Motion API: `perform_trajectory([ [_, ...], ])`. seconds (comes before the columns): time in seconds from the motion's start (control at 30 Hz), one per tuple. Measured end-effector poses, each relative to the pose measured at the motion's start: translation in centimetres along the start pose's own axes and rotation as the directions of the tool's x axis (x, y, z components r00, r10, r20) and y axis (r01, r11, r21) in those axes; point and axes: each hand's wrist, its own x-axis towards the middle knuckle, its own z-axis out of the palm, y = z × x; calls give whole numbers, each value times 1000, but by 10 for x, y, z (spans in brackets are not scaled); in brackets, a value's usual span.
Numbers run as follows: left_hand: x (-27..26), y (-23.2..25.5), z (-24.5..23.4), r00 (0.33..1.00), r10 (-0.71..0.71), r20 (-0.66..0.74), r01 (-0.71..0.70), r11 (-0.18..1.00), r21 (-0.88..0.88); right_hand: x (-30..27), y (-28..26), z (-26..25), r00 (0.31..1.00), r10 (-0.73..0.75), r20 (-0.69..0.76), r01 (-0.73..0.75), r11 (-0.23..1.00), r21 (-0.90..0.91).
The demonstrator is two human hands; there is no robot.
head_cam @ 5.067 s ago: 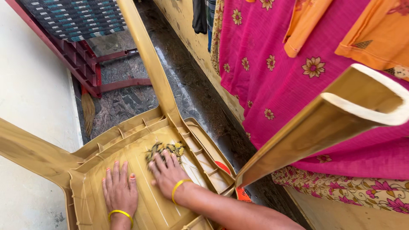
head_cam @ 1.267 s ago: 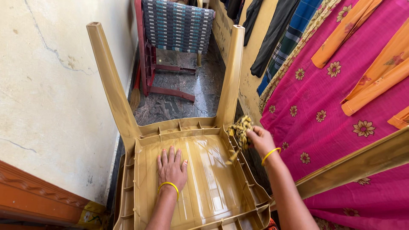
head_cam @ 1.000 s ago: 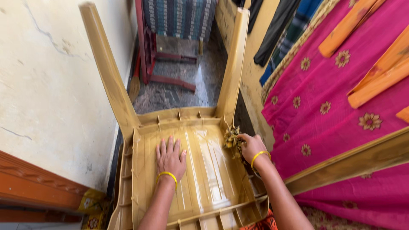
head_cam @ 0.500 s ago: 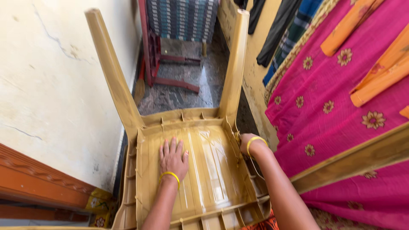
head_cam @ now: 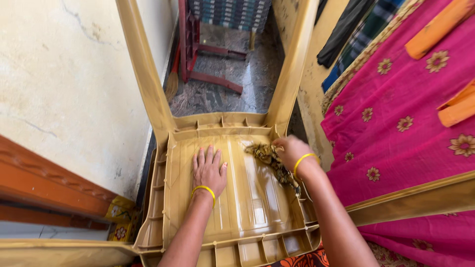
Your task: The person cleans the underside and legs of a plastic chair using a cloth.
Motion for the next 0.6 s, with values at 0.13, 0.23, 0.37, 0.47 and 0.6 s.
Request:
perform_trajectory([
  [0.13,1,3,-2,1000,1,-5,-1,1000,12,-7,-9,76,974,-29,224,55,992,-112],
  [0.23,0,3,-2,1000,0,7,0,1000,4,1,-13,95,980,115,164,-98,990,-104],
  [0.37,1,4,-6,1000,9,10,-10,1000,27,45,-22,86,1000,3,29,-1,999,-49],
  [0.47,1,5,-6,1000,4,4,-4,1000,12,62,-27,69,994,27,107,-14,993,-117],
  [0.6,-2,3,-4,1000,-4,15,4,1000,10,53,-31,52,982,-5,186,47,974,-221],
])
